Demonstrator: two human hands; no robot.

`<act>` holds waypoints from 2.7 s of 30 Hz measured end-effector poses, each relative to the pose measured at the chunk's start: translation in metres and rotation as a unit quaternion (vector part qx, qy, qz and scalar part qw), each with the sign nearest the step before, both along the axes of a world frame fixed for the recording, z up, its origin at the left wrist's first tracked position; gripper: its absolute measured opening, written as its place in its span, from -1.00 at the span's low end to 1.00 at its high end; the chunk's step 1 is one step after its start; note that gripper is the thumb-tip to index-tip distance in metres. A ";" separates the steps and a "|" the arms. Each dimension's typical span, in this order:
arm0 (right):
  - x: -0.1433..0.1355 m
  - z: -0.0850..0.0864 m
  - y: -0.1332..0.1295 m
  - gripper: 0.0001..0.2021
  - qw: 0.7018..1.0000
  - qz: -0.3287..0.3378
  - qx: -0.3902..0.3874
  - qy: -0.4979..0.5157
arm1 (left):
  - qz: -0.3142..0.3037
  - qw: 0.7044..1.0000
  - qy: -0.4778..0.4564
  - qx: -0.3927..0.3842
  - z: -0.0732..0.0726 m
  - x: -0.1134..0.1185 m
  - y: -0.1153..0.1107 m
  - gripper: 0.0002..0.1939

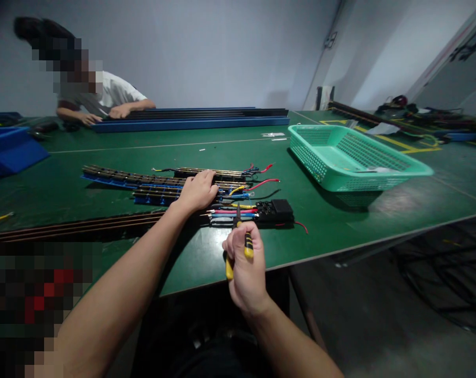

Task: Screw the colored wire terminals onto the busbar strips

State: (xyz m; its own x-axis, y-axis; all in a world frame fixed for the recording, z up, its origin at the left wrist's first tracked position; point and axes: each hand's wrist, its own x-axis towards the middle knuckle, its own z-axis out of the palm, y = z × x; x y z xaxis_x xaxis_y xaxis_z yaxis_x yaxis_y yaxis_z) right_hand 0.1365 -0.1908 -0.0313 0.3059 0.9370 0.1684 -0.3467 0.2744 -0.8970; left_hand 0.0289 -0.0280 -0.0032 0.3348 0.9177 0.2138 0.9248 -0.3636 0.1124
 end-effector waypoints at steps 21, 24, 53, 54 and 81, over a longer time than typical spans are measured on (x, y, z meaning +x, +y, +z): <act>0.040 0.028 0.002 -0.56 0.969 0.170 0.070 -0.165 | 0.001 1.000 -0.007 -0.008 -0.001 -0.001 0.002 -0.54; 0.038 0.022 0.028 -0.63 0.969 0.167 0.046 -0.179 | -0.001 1.000 -0.004 -0.006 0.000 -0.001 0.001 -0.53; 0.085 0.058 0.070 -0.44 0.985 0.072 -0.009 -0.156 | -0.004 1.000 0.000 0.008 0.000 -0.001 0.001 -0.58; 0.086 0.056 0.075 -0.43 0.982 0.080 -0.014 -0.169 | -0.004 1.000 0.000 0.007 -0.001 -0.001 0.001 -0.58; 0.099 0.110 0.134 -0.59 0.978 0.060 -0.040 -0.197 | 0.002 1.000 -0.001 -0.001 0.002 -0.002 0.001 -0.56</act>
State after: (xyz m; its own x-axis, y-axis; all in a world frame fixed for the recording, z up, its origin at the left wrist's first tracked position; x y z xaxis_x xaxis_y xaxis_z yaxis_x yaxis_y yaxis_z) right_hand 0.2357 -0.0571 0.0791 0.1194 0.9772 0.1758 0.0051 0.1765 -0.9843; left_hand 0.0270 -0.0267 -0.0007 0.3303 0.9198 0.2117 0.9263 -0.3590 0.1147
